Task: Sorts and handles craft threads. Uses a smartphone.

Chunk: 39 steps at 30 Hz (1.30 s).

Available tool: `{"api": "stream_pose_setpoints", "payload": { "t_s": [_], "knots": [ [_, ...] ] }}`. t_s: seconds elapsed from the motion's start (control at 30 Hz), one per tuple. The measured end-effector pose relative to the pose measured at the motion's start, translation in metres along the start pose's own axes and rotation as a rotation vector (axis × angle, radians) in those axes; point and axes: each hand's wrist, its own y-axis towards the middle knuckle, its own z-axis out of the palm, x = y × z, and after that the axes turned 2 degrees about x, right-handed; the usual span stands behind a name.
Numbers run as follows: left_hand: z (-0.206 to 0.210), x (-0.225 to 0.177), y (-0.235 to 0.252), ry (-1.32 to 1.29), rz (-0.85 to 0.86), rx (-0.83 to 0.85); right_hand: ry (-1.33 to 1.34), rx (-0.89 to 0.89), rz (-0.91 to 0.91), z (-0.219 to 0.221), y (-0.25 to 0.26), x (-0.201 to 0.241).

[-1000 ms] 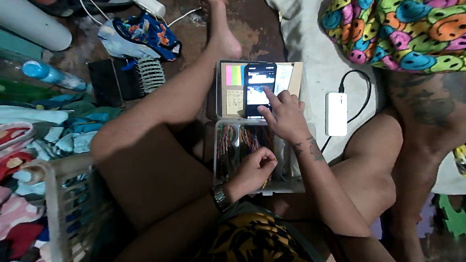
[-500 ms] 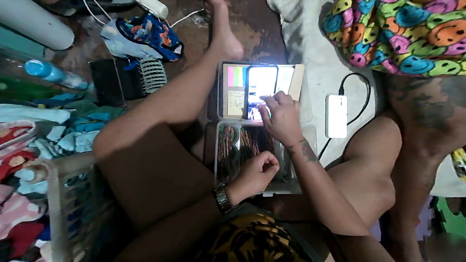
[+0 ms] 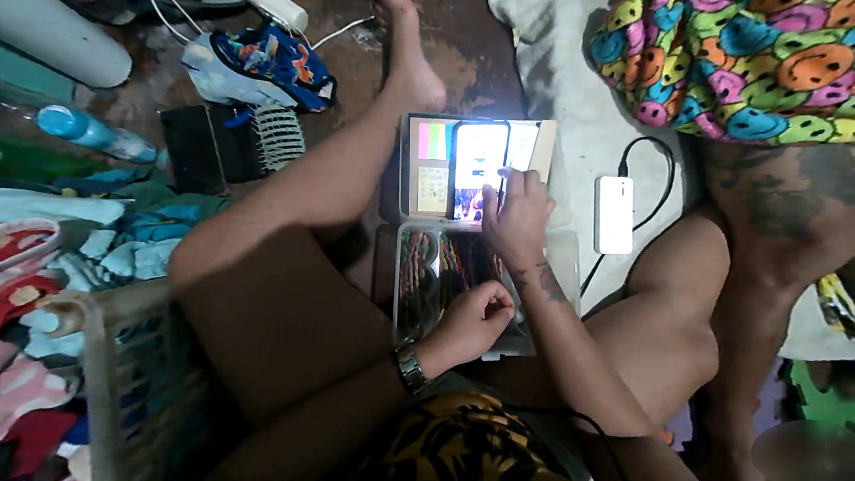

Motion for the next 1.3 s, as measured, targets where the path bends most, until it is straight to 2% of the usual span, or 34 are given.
{"api": "stream_pose_setpoints", "payload": {
  "t_s": [0.13, 0.3, 0.37, 0.47, 0.53, 0.6, 0.67, 0.77, 0.8, 0.87, 0.97, 1.07, 1.2, 1.3],
  "knots": [
    [0.000, 0.000, -0.001, 0.004, -0.005, 0.016, -0.048, 0.061, -0.224, 0.006, 0.003, 0.002],
    [0.001, 0.002, 0.000, 0.023, 0.015, 0.016, -0.119, 0.164, -0.195, 0.005, 0.006, 0.006],
    [0.001, 0.001, 0.000, 0.024, 0.011, 0.014, -0.031, 0.129, -0.221, 0.003, 0.004, 0.005],
    [-0.005, -0.002, -0.001, 0.002, 0.070, -0.060, 0.269, -0.018, -0.292, -0.002, -0.009, -0.006],
    [-0.016, -0.010, -0.003, 0.005, 0.137, -0.181, 0.394, -0.114, -0.334, -0.005, -0.025, -0.018],
    [-0.030, -0.019, -0.005, -0.023, 0.168, -0.332, 0.391, -0.147, -0.304, -0.009, -0.048, -0.025],
    [-0.042, -0.022, -0.005, -0.123, 0.170, -0.456, 0.302, 0.041, -0.206, -0.014, -0.071, -0.024],
    [-0.046, -0.021, -0.003, -0.276, 0.156, -0.531, 0.092, 0.604, 0.012, -0.016, -0.083, -0.013],
    [-0.045, -0.019, -0.002, -0.300, 0.154, -0.538, 0.028, 0.726, 0.063, -0.010, -0.083, -0.011],
    [-0.041, -0.017, 0.000, -0.303, 0.143, -0.534, -0.049, 0.804, 0.088, 0.003, -0.088, -0.007],
    [-0.038, -0.013, 0.003, -0.296, 0.123, -0.514, -0.046, 0.795, 0.033, 0.007, -0.090, -0.001],
    [-0.035, -0.012, 0.005, -0.272, 0.093, -0.493, 0.091, 0.646, 0.024, 0.005, -0.091, -0.005],
    [-0.034, -0.011, 0.006, -0.205, 0.072, -0.476, 0.348, 0.537, 0.160, -0.002, -0.089, -0.015],
    [-0.035, -0.009, 0.007, -0.158, 0.039, -0.479, 0.480, 0.479, 0.194, -0.004, -0.092, -0.026]
  ]
}}
